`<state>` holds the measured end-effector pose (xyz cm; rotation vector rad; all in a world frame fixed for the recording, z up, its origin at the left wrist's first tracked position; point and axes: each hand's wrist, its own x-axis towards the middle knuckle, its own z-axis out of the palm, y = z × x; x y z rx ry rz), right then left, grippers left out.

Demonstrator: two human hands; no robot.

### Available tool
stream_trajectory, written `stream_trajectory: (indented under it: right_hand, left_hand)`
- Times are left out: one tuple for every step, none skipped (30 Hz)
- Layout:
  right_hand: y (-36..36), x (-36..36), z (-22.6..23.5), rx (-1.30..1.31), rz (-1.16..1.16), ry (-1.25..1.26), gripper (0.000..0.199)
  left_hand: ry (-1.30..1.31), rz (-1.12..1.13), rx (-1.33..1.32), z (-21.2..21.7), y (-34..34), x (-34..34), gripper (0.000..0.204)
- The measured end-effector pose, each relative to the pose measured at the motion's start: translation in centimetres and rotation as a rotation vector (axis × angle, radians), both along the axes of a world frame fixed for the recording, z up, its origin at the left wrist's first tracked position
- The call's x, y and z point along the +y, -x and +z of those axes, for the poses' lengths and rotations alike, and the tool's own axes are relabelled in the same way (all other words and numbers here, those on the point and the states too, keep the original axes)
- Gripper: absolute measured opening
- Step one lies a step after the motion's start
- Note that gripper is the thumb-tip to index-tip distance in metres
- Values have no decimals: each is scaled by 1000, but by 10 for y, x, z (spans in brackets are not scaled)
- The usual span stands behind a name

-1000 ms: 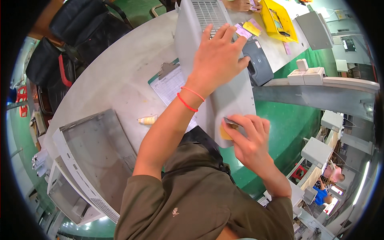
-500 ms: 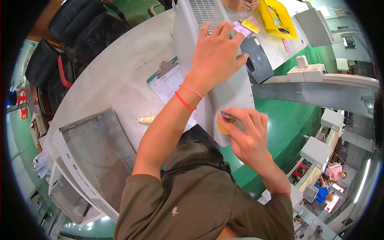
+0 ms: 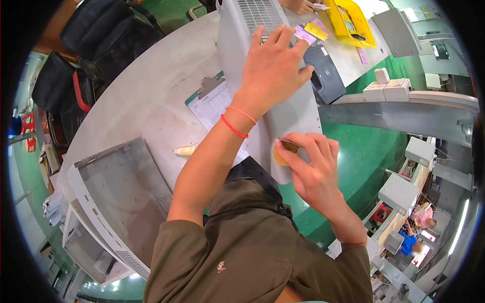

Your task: Sanding a metal housing, applying a sticker, and preparing a spray can for coating.

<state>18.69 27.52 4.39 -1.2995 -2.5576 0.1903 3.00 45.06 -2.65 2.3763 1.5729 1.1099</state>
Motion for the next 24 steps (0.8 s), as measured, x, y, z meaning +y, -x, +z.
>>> stream_trajectory:
  right_hand:
    - [0, -4, 0, 2, -2, 3, 52]
    - [0, -6, 0, 5, -1, 4, 52]
    - [0, -9, 1, -8, -8, 1, 52]
    - [-2, -12, 2, -20, -15, -2, 52]
    - [-4, -15, 2, -36, -24, -1, 52]
    - [-3, -11, 0, -25, -20, -10, 52]
    - [0, -2, -3, -14, -17, -18, 52]
    - [3, 4, -4, -1, -14, -29, 51]
    - [2, 0, -3, -8, -18, -24, 51]
    - [0, -8, -1, -14, -23, -18, 51]
    - [-2, -12, 0, -20, -23, -13, 51]
    - [-2, -10, 0, -19, -18, -16, 51]
    - [-2, -7, 0, -19, -13, -19, 51]
    - [-3, -6, 0, -21, -13, -19, 51]
    - [-1, -4, 1, -27, -17, -19, 51]
    - [3, -1, 2, -33, -20, -20, 51]
    - [6, 3, 2, -35, -19, -23, 51]
    - [5, 0, 3, -57, -21, -24, 50]
    - [2, -8, 5, -78, -23, -24, 48]
    - [0, -14, 7, -104, -28, -22, 47]
    - [1, -10, 8, -109, -12, -26, 48]
    - [3, -2, 9, -114, 4, -29, 49]
    - [4, 2, 11, -121, 18, -34, 51]
    - [4, 0, 10, -134, 22, -53, 45]
  left_hand:
    - [5, -5, -3, 0, -1, -1, 46]
    - [7, -8, -5, 1, 0, 0, 47]
    - [10, -10, -8, 1, 0, 1, 47]
    - [8, -7, -6, 2, 1, 2, 47]
    - [10, -5, -7, 2, -1, 1, 47]
    - [12, -3, -8, 1, -2, -1, 47]
    - [3, -3, -11, 0, -2, -1, 47]
    - [-9, -5, -11, -1, 0, 1, 47]
    - [-20, -7, -11, -1, 1, 3, 47]
    - [-13, -13, -10, -1, 0, 2, 47]
    - [-5, -15, -9, 0, 0, 2, 47]
    - [2, -18, -9, 0, 0, 2, 47]
    - [-3, -11, -3, 1, 1, 3, 47]
    - [-4, -9, 0, 1, 1, 3, 47]
    - [-6, -7, 4, 1, 1, 2, 47]
    - [-1, -9, -5, 0, -1, 1, 46]
    - [2, -6, -8, -1, -1, 1, 46]
    - [5, -2, -12, -2, -1, 2, 46]
    - [4, -5, -10, -2, 0, 3, 46]
    - [5, -11, -12, -1, -1, 1, 46]
    - [6, -17, -13, -1, -1, 0, 47]
    - [6, -13, -9, -1, 0, 1, 47]
    - [4, -12, -6, -1, 1, 3, 47]
    - [1, -9, -3, -1, 1, 3, 47]
